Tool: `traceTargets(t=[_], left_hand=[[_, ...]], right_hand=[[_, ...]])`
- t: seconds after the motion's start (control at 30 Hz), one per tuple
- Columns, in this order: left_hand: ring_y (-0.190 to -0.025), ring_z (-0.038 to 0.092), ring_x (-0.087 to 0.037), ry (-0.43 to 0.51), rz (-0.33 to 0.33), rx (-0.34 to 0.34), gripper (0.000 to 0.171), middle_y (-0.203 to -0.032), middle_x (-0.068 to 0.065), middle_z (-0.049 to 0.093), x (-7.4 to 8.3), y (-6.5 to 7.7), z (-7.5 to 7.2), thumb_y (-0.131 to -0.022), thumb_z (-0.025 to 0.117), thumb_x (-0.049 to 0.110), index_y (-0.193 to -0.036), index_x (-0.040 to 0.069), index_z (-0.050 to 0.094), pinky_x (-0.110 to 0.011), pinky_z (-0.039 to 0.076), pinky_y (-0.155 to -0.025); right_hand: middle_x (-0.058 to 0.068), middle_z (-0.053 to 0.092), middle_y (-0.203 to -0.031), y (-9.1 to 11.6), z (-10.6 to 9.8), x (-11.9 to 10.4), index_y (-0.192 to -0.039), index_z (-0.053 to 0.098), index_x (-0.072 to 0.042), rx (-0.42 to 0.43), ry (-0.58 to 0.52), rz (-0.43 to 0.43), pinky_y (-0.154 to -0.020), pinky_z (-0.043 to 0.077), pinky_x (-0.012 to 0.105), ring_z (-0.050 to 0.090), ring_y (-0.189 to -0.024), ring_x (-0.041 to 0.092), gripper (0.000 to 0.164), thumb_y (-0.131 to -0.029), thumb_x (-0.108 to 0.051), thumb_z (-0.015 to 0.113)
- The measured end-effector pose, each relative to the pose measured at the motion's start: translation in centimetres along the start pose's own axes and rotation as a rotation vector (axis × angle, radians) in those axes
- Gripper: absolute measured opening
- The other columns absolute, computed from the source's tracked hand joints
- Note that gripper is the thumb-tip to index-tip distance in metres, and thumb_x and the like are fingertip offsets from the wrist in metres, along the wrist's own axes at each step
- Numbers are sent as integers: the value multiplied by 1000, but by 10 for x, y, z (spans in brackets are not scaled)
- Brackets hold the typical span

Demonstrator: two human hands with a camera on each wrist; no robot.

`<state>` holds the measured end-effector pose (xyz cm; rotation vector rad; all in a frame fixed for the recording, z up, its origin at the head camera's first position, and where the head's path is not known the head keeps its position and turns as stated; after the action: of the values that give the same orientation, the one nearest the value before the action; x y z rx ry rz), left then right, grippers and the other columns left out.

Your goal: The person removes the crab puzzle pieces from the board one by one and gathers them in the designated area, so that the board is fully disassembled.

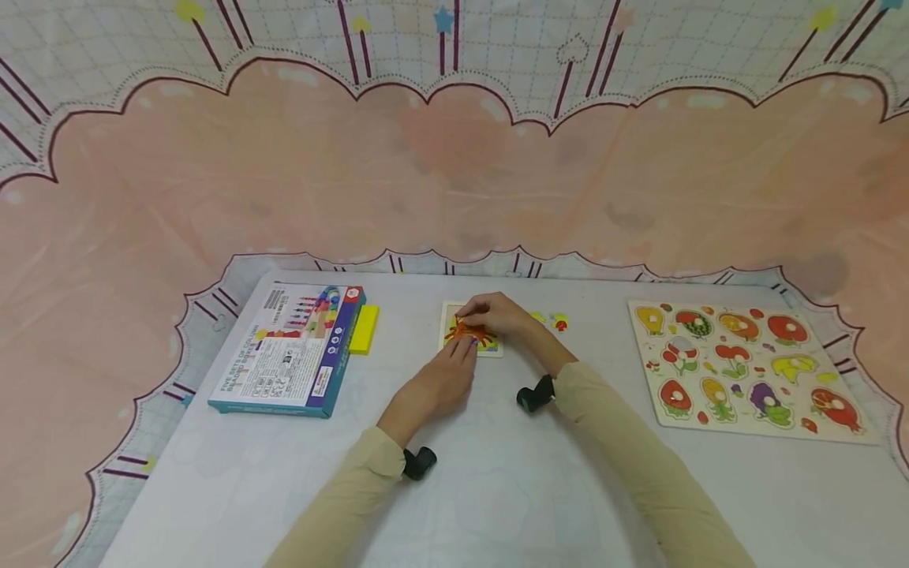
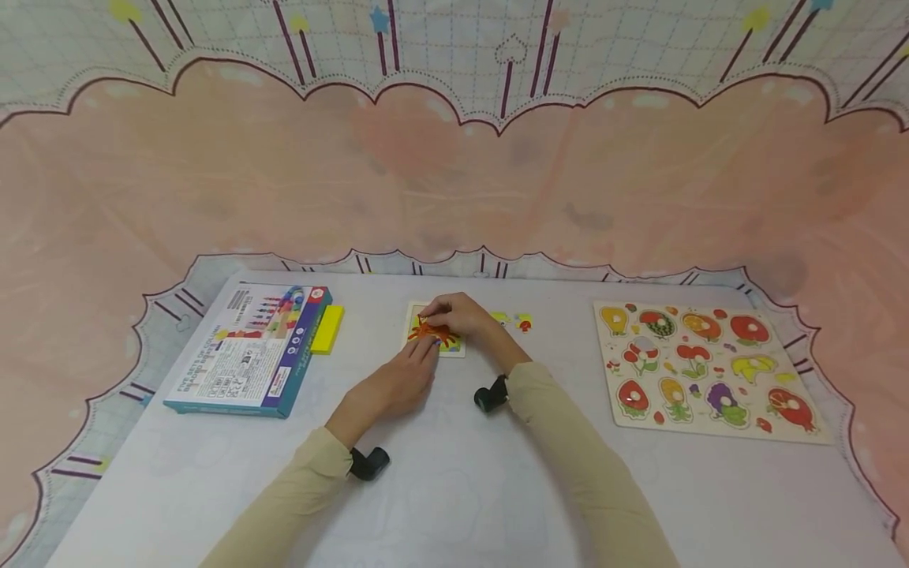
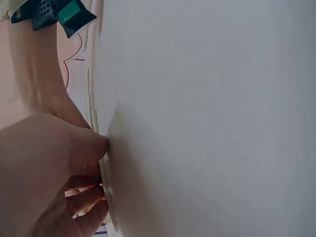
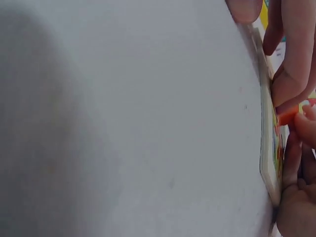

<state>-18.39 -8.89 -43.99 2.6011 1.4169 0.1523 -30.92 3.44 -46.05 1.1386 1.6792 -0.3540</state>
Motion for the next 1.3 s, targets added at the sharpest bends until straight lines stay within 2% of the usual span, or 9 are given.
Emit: traceTargets(t=[0.33,0.43,0.53,0.6,0.67,0.77,0.9,1.17,1.3], left_hand=[[-142,32,-31,-37,30,19,56,-153,-21,32,0,-1,-2,-102,45,24,-146,-7,33,-38,26,-121],[-143,32,-31,-34,19,20,56,-153,-20,32,1,-1,-2,-102,45,24,-147,-6,33,-38,25,-122],[-143,32,-30,-23,10,23,55,-153,-19,32,1,-1,-2,-102,45,24,-147,-5,33,-37,25,-121],[-142,33,-31,-19,10,28,55,-152,-19,33,1,-1,-1,-102,45,23,-147,-6,34,-37,26,-121],[-141,33,-31,-17,11,28,54,-151,-20,34,2,-1,0,-102,45,23,-146,-6,34,-37,26,-121],[-141,34,-31,-28,11,29,54,-151,-20,34,2,-1,-1,-102,44,22,-146,-6,34,-37,27,-121],[-143,32,-30,-53,15,16,54,-153,-20,33,2,-1,-3,-103,42,22,-147,-6,33,-37,25,-122],[-146,29,-30,-86,15,2,53,-155,-20,33,0,1,-4,-103,43,22,-147,-6,34,-38,23,-122],[-145,30,-30,-103,30,20,53,-154,-21,33,3,1,-2,-103,43,22,-146,-6,34,-38,24,-122]], right_hand=[[6,65,-127,0,-4,6,-114,72,-15,38,-33,17,-102,44,35,56,-112,21,22,-96,-19,60],[6,66,-126,2,-5,5,-116,71,-15,62,-64,21,-97,46,28,57,-107,18,24,-97,-21,59],[8,67,-124,5,-9,3,-120,69,-13,89,-152,26,-89,49,19,59,-100,14,27,-97,-23,59],[9,68,-121,10,-14,1,-121,69,-12,102,-183,31,-79,49,15,59,-94,13,28,-96,-24,60],[10,68,-119,15,-22,-1,-120,69,-11,111,-154,21,-74,48,13,58,-91,13,29,-96,-25,61],[8,68,-116,25,-35,-1,-117,71,-13,118,-14,6,-67,45,16,55,-87,15,27,-96,-27,61],[10,69,-113,44,-48,4,-114,72,-10,96,156,-1,-68,46,19,54,-86,16,25,-97,-22,59],[14,67,-117,63,-53,24,-112,71,-5,50,217,23,-81,49,22,55,-99,20,23,-96,-17,60],[14,68,-113,65,-48,29,-110,71,-3,66,266,2,-79,49,22,55,-94,20,21,-95,-15,62]])
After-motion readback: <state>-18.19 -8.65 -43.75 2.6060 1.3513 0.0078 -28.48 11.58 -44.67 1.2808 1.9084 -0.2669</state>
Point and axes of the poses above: each hand's wrist, its own y-axis away from the middle knuckle, its own z-axis out of the palm, x = y × z, the point moved 2 cm from there along -y, towards the middle knuckle
